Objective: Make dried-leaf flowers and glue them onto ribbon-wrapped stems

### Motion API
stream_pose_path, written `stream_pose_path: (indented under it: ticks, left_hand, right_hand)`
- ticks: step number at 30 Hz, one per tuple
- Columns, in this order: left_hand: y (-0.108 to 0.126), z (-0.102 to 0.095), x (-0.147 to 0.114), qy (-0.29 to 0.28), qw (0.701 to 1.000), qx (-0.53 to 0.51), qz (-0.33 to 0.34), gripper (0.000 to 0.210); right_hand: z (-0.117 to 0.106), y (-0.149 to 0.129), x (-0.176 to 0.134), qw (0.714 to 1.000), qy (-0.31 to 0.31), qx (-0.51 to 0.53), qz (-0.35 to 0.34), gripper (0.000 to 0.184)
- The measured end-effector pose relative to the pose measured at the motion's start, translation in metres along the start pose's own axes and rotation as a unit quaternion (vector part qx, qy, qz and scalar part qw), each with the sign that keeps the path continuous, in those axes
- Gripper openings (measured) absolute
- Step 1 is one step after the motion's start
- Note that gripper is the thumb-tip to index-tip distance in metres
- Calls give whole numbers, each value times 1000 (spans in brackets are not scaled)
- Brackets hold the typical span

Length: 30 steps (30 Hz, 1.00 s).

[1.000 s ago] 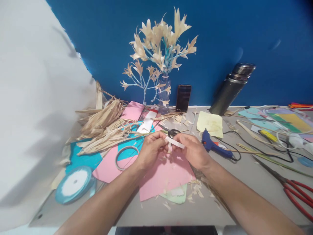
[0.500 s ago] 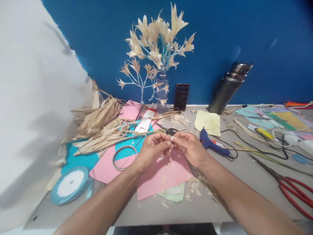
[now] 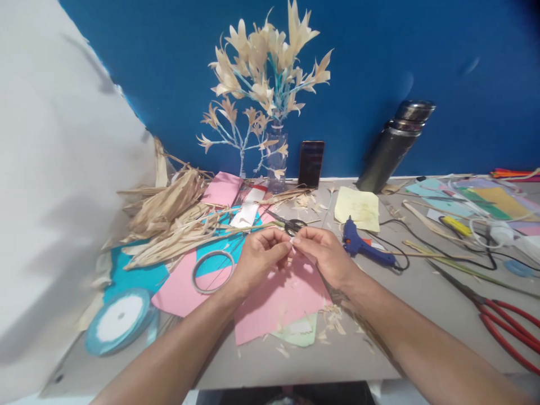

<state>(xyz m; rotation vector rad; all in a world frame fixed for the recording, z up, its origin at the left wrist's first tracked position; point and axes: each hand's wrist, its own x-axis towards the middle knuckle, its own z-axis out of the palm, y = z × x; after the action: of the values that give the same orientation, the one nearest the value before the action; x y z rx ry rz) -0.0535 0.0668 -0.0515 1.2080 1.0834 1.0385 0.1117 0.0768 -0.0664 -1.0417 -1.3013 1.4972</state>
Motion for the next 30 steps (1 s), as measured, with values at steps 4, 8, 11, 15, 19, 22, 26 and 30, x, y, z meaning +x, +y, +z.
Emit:
stream_pose_path:
  ticks: [4,8,11,15,19,22,26,30]
  left_hand:
    - [0,1,0,0,1000,-8,0,16]
    - [1,2,0,7,1000,-12,1,16]
    - [2,2,0,4,1000,-17,1,14]
    - [2,2,-1,-5,1000,-16,7,15]
    - [1,0,1,-13,1000,-10,5,17]
    - [-2,-1,2,-5,1000,-13,0,17]
    - [-3,-2,2,-1,999,-46,-25,17]
    - [7,0,4,14,996,-74,-38,18]
  right_hand:
    - [0,0,0,1000,2,7,6,36]
    - [-1,3,1,1000,1,10,7,35]
    - [-1,5,1,1000,-1,20,13,33]
    - [-1,5,1,999,-14,40,20,31]
    - [-1,4,3,998,-15,54,24,29]
    - [1,4,4,998,-3,57,21,28]
    - [8,4,5,999,7,52,-9,29]
    - [3,-11,7,997,12,60,-37,33]
